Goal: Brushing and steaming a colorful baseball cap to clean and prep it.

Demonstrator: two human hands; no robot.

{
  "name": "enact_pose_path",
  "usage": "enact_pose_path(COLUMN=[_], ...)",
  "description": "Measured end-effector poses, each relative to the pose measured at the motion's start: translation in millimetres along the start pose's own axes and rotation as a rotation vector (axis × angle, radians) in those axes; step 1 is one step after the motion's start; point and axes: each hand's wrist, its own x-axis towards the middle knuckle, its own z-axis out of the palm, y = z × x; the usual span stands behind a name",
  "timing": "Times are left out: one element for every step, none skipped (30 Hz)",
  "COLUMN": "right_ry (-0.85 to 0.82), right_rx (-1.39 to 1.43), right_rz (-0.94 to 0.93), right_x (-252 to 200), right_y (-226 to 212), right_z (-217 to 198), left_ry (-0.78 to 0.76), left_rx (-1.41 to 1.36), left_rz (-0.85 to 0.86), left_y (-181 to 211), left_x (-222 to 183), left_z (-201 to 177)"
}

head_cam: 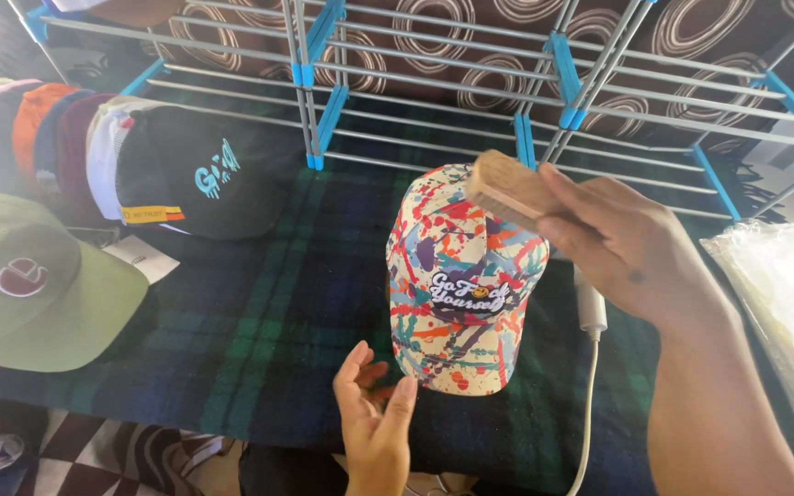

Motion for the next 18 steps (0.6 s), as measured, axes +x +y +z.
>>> enact_pose_path(right_ry=[-0.007,-0.03,-0.052,-0.051,-0.017,0.016,0.019,-0.003,-0.022,-0.022,-0.111,-0.204,-0.208,-0.055,0.098,0.099,0.051,0.01], right_rx=[0.001,-0.07,-0.141,-0.144,-0.14,-0.134,-0.133,-0.292,-0.45,-0.451,-0.365,-0.278,-0.278,-0.263,-0.247,-0.246,-0.249,-0.257], right_rz=[0.004,0.035,0.066,0.066,0.01,-0.049,-0.051,-0.173,-0.297,-0.297,-0.239,-0.171,-0.162,-0.114,-0.066,-0.06,-0.019,0.02], right_x=[3,6,10,1,-8,-16,-34,-53,-71,-74,-77,-83,-76,-69,-62,-47,-31,-14], right_y=[9,17,24,16,7,-1,-9,-17,-24,-31,-37,-44,-38,-32,-27,-20,-15,-8], right_z=[7,16,24,25,27,30,31,33,35,35,34,33,25,17,8,6,3,-1], left_ry=[0.001,-0.068,-0.135,-0.138,-0.181,-0.221,-0.221,-0.219,-0.217,-0.218,-0.256,-0.296,-0.298,-0.313,-0.328,-0.33,-0.324,-0.326], left_rx=[0.001,-0.279,-0.562,-0.562,-0.587,-0.611,-0.611,-0.645,-0.678,-0.679,-0.707,-0.731,-0.727,-0.754,-0.781,-0.776,-0.764,-0.754], left_rz=[-0.008,-0.23,-0.45,-0.45,-0.512,-0.573,-0.57,-0.545,-0.518,-0.518,-0.469,-0.429,-0.439,-0.396,-0.353,-0.356,-0.363,-0.364], left_y=[4,8,13,23,33,43,35,26,18,10,1,-9,-12,-16,-19,-19,-18,-16], left_x=[0,0,-1,-1,-1,-1,3,7,11,14,17,17,18,18,18,18,16,18], left_z=[6,11,16,19,22,25,25,25,25,23,22,21,21,21,21,20,19,20])
